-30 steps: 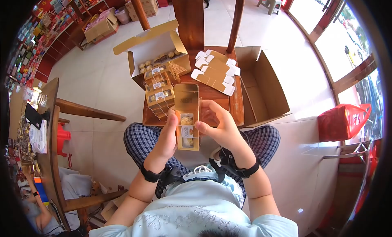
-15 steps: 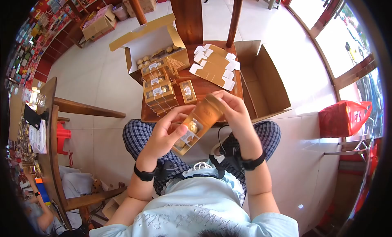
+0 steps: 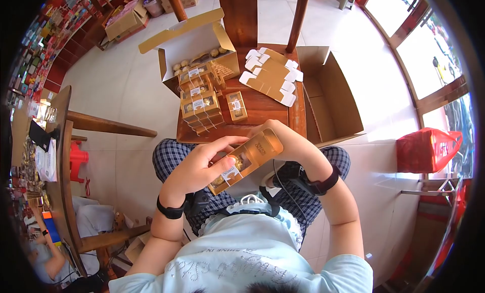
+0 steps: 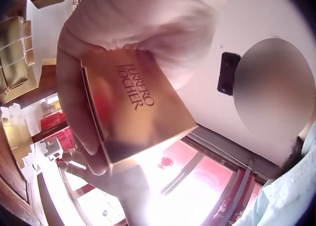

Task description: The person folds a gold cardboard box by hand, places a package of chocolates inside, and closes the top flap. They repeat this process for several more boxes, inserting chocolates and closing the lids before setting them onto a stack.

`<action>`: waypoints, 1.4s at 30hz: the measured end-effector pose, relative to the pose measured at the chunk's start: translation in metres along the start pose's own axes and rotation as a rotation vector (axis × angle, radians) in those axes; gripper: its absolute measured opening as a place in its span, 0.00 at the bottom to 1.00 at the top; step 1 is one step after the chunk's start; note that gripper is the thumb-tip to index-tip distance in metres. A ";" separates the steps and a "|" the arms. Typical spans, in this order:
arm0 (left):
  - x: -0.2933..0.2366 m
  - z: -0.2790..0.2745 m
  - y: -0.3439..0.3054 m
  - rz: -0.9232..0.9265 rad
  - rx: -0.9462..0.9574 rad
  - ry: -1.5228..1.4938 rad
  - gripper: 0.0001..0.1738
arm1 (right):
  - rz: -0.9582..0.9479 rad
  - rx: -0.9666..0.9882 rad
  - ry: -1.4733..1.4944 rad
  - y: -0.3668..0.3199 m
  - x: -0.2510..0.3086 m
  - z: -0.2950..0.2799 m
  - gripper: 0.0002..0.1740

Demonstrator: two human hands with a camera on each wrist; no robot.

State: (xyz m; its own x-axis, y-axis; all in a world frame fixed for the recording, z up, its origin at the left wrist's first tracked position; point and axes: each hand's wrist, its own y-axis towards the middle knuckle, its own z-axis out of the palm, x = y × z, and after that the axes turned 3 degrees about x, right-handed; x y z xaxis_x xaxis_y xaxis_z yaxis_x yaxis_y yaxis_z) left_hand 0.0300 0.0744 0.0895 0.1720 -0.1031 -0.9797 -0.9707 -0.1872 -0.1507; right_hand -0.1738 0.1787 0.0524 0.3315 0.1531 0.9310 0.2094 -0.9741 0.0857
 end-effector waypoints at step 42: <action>0.000 0.012 -0.007 0.077 -0.169 0.340 0.23 | 0.018 0.033 -0.016 0.007 0.017 -0.004 0.14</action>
State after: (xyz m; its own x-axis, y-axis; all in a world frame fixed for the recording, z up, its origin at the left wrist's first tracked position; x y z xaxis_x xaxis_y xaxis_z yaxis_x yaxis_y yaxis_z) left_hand 0.0350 0.0873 0.0892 0.1727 -0.4358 -0.8833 -0.9464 -0.3219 -0.0262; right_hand -0.1703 0.1735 0.0697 0.3500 0.1383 0.9265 0.2332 -0.9708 0.0568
